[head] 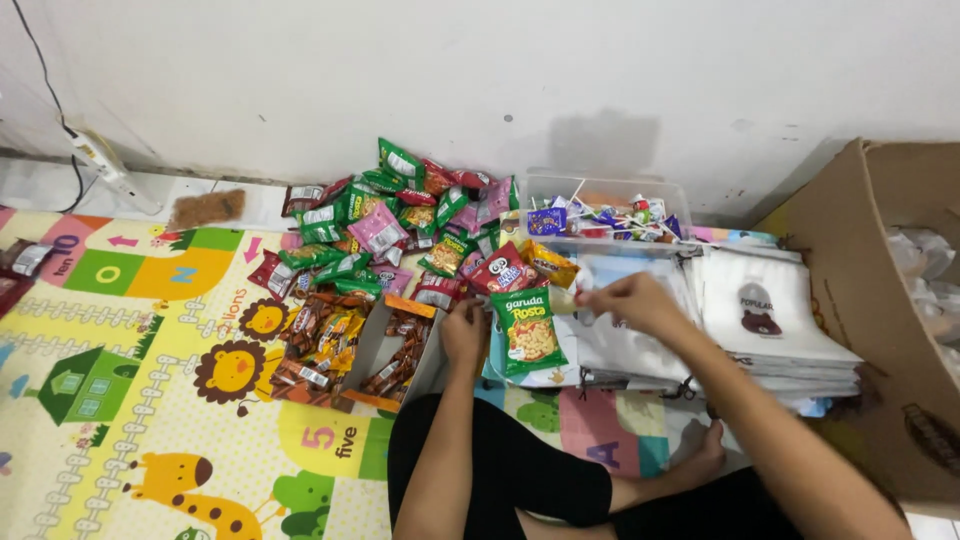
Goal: Packing various small snack packets into decorative plastic bags while sitting on the floor.
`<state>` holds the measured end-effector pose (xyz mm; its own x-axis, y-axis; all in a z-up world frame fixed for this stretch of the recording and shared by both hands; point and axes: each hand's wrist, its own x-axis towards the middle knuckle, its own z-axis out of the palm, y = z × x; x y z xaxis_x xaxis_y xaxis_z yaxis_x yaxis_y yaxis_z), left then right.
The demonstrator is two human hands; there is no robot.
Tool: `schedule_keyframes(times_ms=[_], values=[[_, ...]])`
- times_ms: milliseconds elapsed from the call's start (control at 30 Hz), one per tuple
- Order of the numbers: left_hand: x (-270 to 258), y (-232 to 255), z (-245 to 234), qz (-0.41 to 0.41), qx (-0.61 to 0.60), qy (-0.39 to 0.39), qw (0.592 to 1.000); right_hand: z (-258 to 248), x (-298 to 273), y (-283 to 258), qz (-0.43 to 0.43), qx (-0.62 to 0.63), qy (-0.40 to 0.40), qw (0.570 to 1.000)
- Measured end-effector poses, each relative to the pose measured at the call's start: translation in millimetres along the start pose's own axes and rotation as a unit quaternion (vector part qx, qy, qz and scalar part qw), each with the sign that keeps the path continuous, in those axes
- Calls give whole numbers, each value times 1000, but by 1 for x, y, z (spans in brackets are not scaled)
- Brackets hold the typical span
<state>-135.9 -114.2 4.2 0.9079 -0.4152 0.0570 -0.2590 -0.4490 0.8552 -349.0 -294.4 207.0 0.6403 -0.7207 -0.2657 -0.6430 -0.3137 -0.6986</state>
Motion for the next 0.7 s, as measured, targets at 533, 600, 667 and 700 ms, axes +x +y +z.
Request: schedule_keyframes(times_ms=[533,600,667,700], values=[[-30,35,-38,31,-75,-2,997,17,-134,39,-141,-90,154,974],[-34,48,-46,35,-93,13,995,22,-140,65,-144,-112,157,971],[-45,43,-56,27,-100,33,994,28,-151,80,-147,-128,146,970],[-43,41,-56,34,-101,49,993,28,-154,79,-196,-112,158,961]])
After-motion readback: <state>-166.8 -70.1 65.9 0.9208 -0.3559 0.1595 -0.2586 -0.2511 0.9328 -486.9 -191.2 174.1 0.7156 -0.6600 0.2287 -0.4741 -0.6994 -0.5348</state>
